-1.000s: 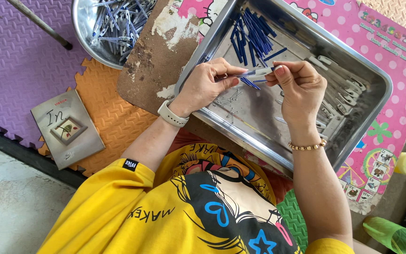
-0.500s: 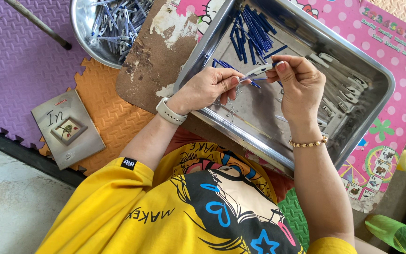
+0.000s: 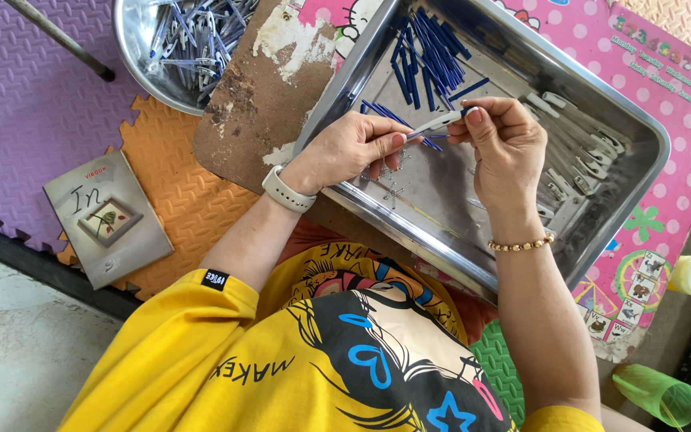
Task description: The person assembles pens by hand at a small table, inserting blue ink refills into white pen barrels and attaching clips from a metal tray.
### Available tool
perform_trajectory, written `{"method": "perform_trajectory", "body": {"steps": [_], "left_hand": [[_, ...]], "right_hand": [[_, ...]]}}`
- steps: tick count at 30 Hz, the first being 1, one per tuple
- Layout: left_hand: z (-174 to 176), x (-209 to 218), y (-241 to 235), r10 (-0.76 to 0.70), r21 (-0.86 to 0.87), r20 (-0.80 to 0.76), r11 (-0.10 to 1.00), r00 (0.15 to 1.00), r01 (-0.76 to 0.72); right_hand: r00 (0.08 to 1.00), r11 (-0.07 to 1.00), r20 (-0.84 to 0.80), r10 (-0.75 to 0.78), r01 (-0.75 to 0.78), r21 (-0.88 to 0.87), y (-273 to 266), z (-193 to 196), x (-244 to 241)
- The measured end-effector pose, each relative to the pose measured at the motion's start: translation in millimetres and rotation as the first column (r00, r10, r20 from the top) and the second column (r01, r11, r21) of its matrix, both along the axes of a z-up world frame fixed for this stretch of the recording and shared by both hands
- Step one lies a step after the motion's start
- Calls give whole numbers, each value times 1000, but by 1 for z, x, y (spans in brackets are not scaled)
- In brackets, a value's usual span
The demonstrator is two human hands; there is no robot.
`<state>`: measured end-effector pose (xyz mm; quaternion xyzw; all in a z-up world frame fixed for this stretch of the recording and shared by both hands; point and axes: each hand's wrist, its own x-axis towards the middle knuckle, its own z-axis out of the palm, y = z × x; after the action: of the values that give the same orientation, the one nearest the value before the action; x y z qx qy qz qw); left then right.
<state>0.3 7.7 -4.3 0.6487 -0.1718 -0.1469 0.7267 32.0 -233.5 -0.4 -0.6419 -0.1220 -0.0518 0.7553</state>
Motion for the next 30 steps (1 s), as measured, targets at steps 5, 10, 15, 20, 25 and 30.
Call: {"method": "perform_trajectory", "body": {"steps": [5,10,15,20,25,30], "left_hand": [[-1,-1,2,-8,-14,-10,1000,1000,8],[-5,1,0,-14,-14,-61,1000,998,13],[-3,2,0,-18,-2,-51,1000,999,17],[-3,3,1,-24,-14,-61,1000,998,23],[-1,0,1,-32,-21,-63,999,998,30],[-3,0,1,-44,-52,-80,998,996,40]], "right_hand": [[999,999,-18,-37,37,-30,3,0,0],[997,999,-47,-53,52,-15,0,-6,1],[997,999,-71,-40,38,-23,-2,-1,3],[996,1000,-92,-16,14,-18,2,8,-1],[993,1000,-117,-8,6,-19,5,15,-5],[993,1000,-119,11,-8,26,-8,-6,1]]}}
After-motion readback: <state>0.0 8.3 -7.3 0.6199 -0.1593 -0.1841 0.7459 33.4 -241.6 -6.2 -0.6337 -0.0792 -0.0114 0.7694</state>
